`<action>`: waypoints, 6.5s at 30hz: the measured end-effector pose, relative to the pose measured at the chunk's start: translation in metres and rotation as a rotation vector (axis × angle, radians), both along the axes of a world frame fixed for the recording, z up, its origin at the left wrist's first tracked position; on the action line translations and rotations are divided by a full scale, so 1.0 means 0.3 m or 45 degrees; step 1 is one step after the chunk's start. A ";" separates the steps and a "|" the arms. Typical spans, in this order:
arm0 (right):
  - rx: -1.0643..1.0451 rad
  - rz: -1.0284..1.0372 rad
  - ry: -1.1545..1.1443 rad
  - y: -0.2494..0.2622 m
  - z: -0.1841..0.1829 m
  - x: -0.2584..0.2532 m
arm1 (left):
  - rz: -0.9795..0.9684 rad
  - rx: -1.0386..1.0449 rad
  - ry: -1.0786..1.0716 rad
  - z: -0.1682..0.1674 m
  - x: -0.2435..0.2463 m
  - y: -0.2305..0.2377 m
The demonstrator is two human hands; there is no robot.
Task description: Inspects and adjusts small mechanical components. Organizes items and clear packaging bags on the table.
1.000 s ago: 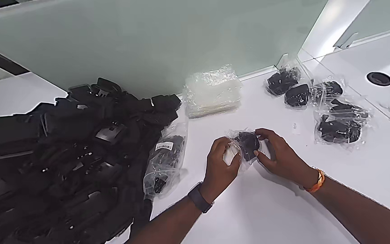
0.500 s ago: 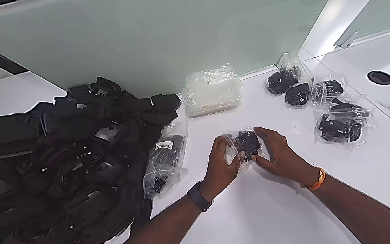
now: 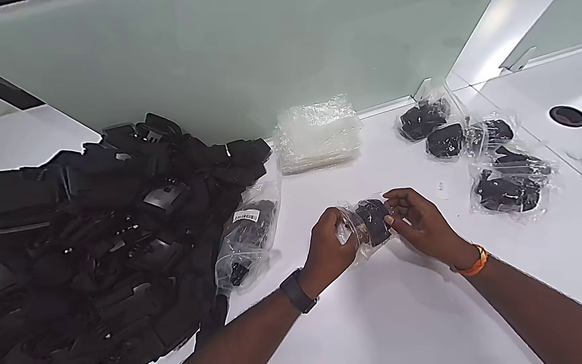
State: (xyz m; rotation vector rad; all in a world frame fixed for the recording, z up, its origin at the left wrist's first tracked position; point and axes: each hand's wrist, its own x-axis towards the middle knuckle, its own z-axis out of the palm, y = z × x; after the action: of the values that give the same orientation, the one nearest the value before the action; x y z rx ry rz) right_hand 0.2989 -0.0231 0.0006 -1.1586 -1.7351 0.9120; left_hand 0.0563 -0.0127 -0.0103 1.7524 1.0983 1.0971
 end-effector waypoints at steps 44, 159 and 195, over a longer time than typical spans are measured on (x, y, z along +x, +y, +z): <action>0.441 -0.776 0.030 0.082 0.149 0.239 | 0.044 0.205 -0.038 0.007 -0.069 0.106; -0.057 0.207 0.057 0.093 0.002 -0.082 | -0.227 -0.043 -0.216 0.009 -0.050 0.101; -0.065 0.265 0.016 0.094 -0.016 -0.083 | -0.281 0.004 -0.144 0.006 -0.044 0.086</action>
State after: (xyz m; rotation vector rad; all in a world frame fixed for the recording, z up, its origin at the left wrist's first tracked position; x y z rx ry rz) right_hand 0.2739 0.0052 -0.0041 -1.0150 -1.8561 1.0918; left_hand 0.0431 0.0131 -0.0083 1.7445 0.8139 1.0473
